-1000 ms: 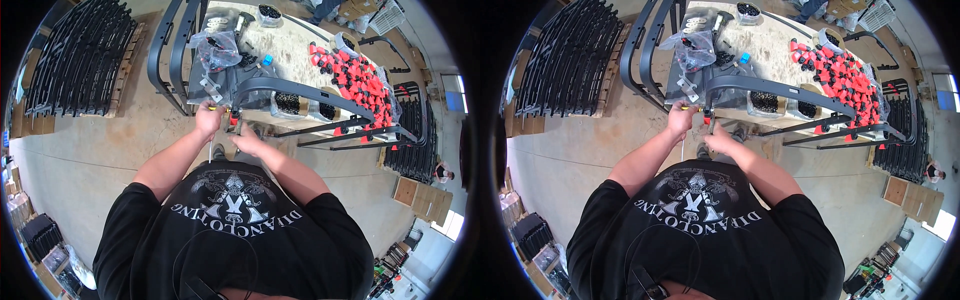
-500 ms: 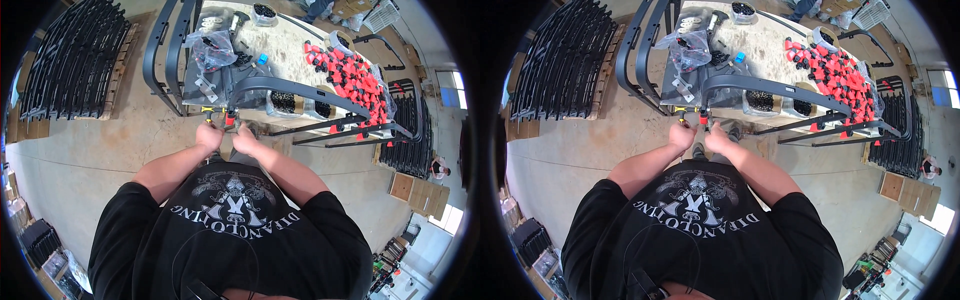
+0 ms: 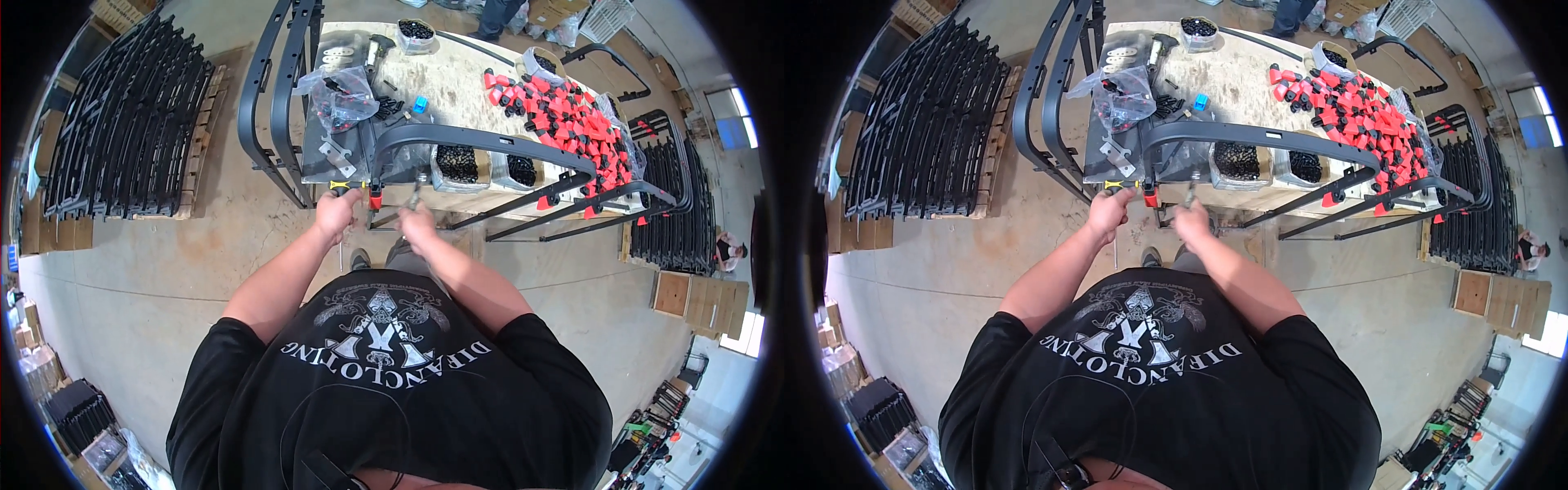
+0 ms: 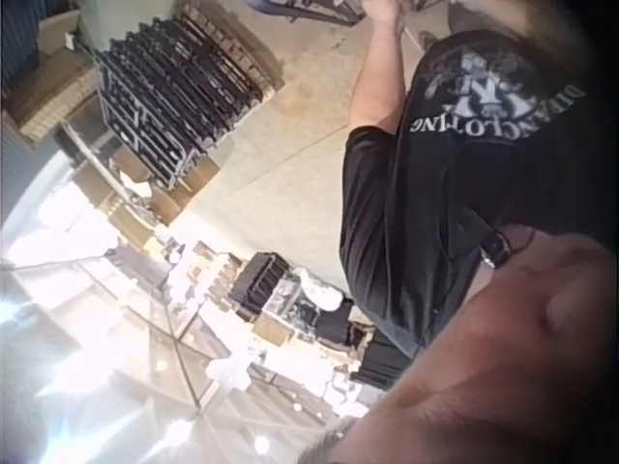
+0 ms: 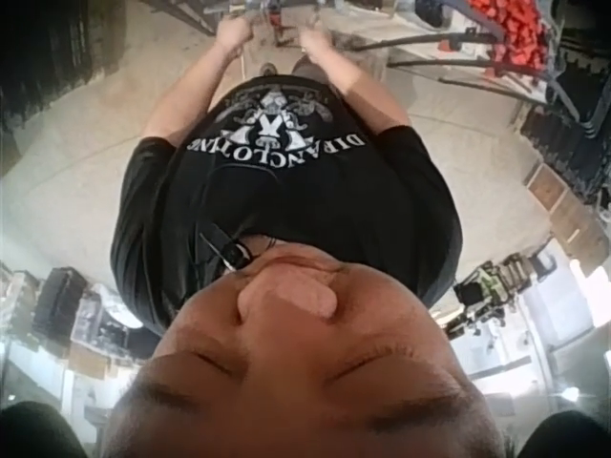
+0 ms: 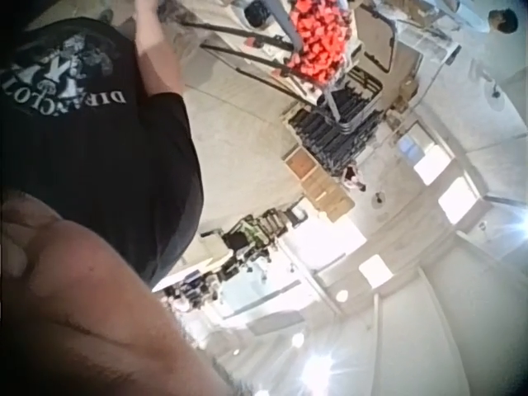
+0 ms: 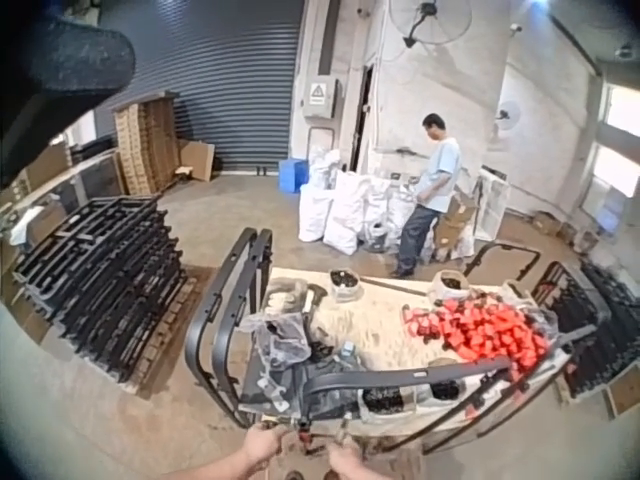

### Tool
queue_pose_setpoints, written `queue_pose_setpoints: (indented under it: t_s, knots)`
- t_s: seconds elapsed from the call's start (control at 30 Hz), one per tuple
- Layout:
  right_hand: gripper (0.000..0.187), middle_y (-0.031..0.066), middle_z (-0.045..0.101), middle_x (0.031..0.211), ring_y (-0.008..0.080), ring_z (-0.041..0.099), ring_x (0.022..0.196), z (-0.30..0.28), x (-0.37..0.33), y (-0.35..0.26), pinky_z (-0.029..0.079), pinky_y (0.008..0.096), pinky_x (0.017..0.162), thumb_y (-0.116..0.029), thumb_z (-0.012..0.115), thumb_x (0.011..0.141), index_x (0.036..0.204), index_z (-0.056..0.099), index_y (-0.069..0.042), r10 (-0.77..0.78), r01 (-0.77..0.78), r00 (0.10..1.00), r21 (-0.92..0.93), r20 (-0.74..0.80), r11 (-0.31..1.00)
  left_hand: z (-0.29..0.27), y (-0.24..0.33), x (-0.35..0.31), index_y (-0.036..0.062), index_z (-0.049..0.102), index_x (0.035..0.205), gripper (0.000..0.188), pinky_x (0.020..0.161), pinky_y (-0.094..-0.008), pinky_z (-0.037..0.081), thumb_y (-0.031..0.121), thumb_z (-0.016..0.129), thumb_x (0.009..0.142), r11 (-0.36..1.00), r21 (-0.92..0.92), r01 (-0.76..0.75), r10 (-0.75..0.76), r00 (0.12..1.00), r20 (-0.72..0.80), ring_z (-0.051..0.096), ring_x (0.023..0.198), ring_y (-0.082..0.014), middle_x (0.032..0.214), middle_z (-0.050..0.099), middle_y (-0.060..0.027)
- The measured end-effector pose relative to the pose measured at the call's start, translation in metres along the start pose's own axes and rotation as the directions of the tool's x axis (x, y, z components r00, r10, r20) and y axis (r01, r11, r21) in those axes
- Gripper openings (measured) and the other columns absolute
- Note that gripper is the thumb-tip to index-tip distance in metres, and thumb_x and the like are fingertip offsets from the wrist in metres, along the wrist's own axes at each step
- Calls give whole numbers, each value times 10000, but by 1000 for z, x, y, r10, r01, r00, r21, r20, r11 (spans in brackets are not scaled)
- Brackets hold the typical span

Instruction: Assembling black metal frames by attaching red plastic components and securing them with screws and nuts using hand tools.

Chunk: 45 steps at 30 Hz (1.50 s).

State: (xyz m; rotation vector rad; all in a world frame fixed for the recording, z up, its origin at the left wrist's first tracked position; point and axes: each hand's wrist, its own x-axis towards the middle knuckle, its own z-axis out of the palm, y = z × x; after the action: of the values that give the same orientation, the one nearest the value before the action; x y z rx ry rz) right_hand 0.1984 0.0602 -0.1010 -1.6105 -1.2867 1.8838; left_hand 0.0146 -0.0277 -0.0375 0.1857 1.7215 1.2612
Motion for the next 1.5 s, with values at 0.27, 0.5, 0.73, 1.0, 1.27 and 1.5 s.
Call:
queue_pose_setpoints:
  t_s: [0.27, 0.5, 0.73, 1.0, 1.27, 1.5]
  knots:
    - [132, 46, 564, 798, 162, 572, 635, -127, -39, 13, 517, 329, 570, -65, 593, 947, 1065, 534, -63, 21, -12, 998, 139, -62, 990, 11, 36, -8, 131, 494, 703, 452, 396, -328, 219, 370, 863, 805, 952, 112, 284, -282, 959, -31, 311, 418, -101, 576, 404, 44]
    - [126, 50, 544, 778, 191, 571, 628, -203, -87, 25, 510, 354, 566, -61, 600, 918, 1020, 525, -51, 96, -9, 980, 445, -173, 895, -9, 13, 24, 221, 414, 707, 427, 377, -247, 171, 381, 745, 923, 851, -250, 462, -386, 872, 301, 219, 410, -55, 546, 246, 102]
    - [97, 59, 547, 789, 193, 570, 639, -266, -56, 17, 497, 358, 577, -50, 574, 909, 1000, 549, -29, -55, 116, 972, 267, -227, 957, 5, 16, 7, 198, 383, 760, 432, 363, -232, 193, 485, 606, 994, 900, -249, 357, -345, 934, 92, 237, 410, -64, 548, 236, 88]
    - [191, 84, 605, 826, 228, 622, 710, -394, -41, 23, 501, 368, 652, -88, 590, 905, 1072, 570, 3, 2, 28, 988, 197, -152, 980, -11, -74, 2, 129, 534, 813, 239, 422, -341, 345, 283, 602, 983, 890, 311, 334, -255, 929, -266, 422, 464, -157, 614, 446, 11]
    - [476, 176, 701, 1076, 325, 666, 982, -468, -37, -33, 523, 388, 870, -271, 621, 947, 1305, 576, 40, -262, 287, 958, -329, 121, 900, 291, 25, -127, 37, 646, 925, 225, 451, -263, 389, 246, 625, 1004, 830, 534, -163, -47, 933, 357, 458, 512, -75, 648, 502, 22]
    - [377, 31, 666, 1026, 117, 609, 905, -424, -42, -100, 504, 292, 774, -273, 601, 1009, 1292, 621, -25, -243, 67, 905, 447, 349, 892, 456, 52, -155, -12, 654, 1196, 307, 555, -285, 510, 179, 663, 956, 638, 533, -556, 184, 782, 595, 618, 629, -96, 855, 701, -84]
